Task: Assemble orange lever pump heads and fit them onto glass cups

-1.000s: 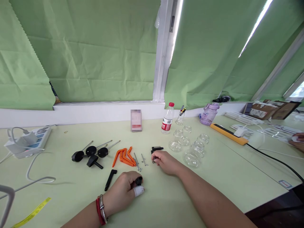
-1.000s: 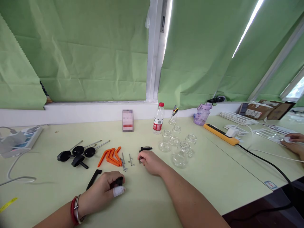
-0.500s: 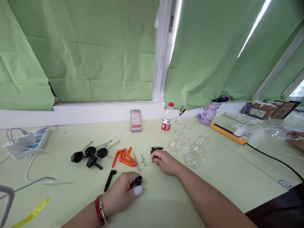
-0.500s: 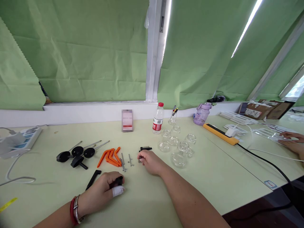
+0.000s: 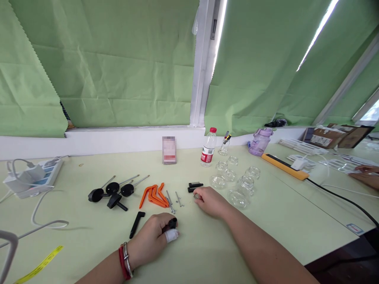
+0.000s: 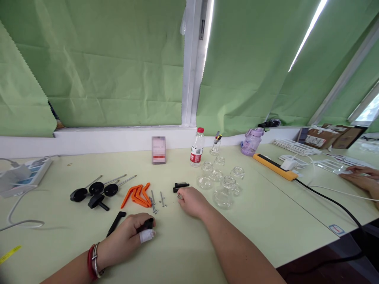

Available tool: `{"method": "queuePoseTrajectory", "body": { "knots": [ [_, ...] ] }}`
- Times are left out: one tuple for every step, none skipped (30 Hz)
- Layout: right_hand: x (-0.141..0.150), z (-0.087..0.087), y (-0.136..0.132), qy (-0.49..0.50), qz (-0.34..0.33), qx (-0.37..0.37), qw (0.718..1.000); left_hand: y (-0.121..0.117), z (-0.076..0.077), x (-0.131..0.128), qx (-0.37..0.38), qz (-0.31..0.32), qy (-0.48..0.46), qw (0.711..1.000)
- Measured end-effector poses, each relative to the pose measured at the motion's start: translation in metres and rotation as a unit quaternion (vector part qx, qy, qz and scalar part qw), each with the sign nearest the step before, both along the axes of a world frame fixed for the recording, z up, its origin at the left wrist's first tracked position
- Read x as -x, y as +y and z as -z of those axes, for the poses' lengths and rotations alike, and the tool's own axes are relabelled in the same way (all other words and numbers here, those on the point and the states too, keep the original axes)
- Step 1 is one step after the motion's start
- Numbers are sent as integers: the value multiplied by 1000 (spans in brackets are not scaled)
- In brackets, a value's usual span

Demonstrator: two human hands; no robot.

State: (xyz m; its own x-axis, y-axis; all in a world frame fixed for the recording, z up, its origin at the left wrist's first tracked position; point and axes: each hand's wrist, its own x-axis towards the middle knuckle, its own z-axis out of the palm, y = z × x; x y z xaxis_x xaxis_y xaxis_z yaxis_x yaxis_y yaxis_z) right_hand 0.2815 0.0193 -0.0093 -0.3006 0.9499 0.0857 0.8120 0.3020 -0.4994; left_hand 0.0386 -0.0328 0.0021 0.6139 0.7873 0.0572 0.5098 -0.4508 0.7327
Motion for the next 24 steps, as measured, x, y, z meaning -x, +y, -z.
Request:
{"method": "queuePoseTrajectory", "body": {
  "knots": [
    [0,0,0,-1,1,0,1000,0,0,0,-1,-1,1,1000],
    [1,1,0,-1,1,2,1000,0,0,0,-2,-2,1,1000],
    [1,1,0,0,0,2,1000,0,0,0,-3,-2,1,1000],
    [1,2,0,1,-2,0,1000,0,0,0,-3,-2,1,1000],
    [2,2,0,5,-6,-4,1000,0,-1,0,-4,-2,1,1000],
    [3,2,0,11,-13,-9,1000,0,-1,0,-4,-2,1,1000],
    [4,2,-1,18,-22,-14,999,0,-2,-1,-4,-2,2,1000],
    [5,3,-1,25,-33,-19,999,-1,-2,-1,-3,-1,2,1000],
    [6,3,-2,31,-43,-23,998,-1,-2,-1,-2,-1,3,1000],
    [8,3,-2,33,-52,-26,998,-1,-3,-1,-2,0,4,1000],
    [9,4,-2,34,-59,-29,997,-1,-3,-1,-2,1,4,1000],
    [10,5,-2,32,-63,-31,997,-2,-3,-1,-3,2,5,1000],
    [11,5,-2,30,-66,-32,997,-2,-3,0,-3,3,5,1000],
    [12,6,-1,28,-68,-33,997,-2,-2,0,-3,4,6,1000],
    [12,7,-1,27,-70,-34,997,-2,-2,0,-3,5,6,1000],
    [12,8,0,26,-71,-35,997,-2,-2,0,-4,5,6,1000],
    [13,8,0,26,-72,-36,996,-1,-1,0,-4,4,7,1000],
    [13,9,0,26,-73,-36,996,-1,-1,0,-5,3,8,1000],
    [13,9,0,25,-73,-37,996,0,-1,0,-6,3,9,1000],
    [13,9,0,25,-73,-37,996,0,-1,0,-8,3,11,1000],
    [13,9,0,24,-74,-37,996,0,-1,-1,-9,3,13,1000],
    [13,8,0,23,-74,-37,996,0,-1,-1,-10,3,14,1000],
    [13,8,0,21,-75,-38,996,0,-1,-1,-10,3,14,1000],
    [14,8,0,20,-75,-40,996,0,-1,-1,-10,2,14,1000]
  ]
}}
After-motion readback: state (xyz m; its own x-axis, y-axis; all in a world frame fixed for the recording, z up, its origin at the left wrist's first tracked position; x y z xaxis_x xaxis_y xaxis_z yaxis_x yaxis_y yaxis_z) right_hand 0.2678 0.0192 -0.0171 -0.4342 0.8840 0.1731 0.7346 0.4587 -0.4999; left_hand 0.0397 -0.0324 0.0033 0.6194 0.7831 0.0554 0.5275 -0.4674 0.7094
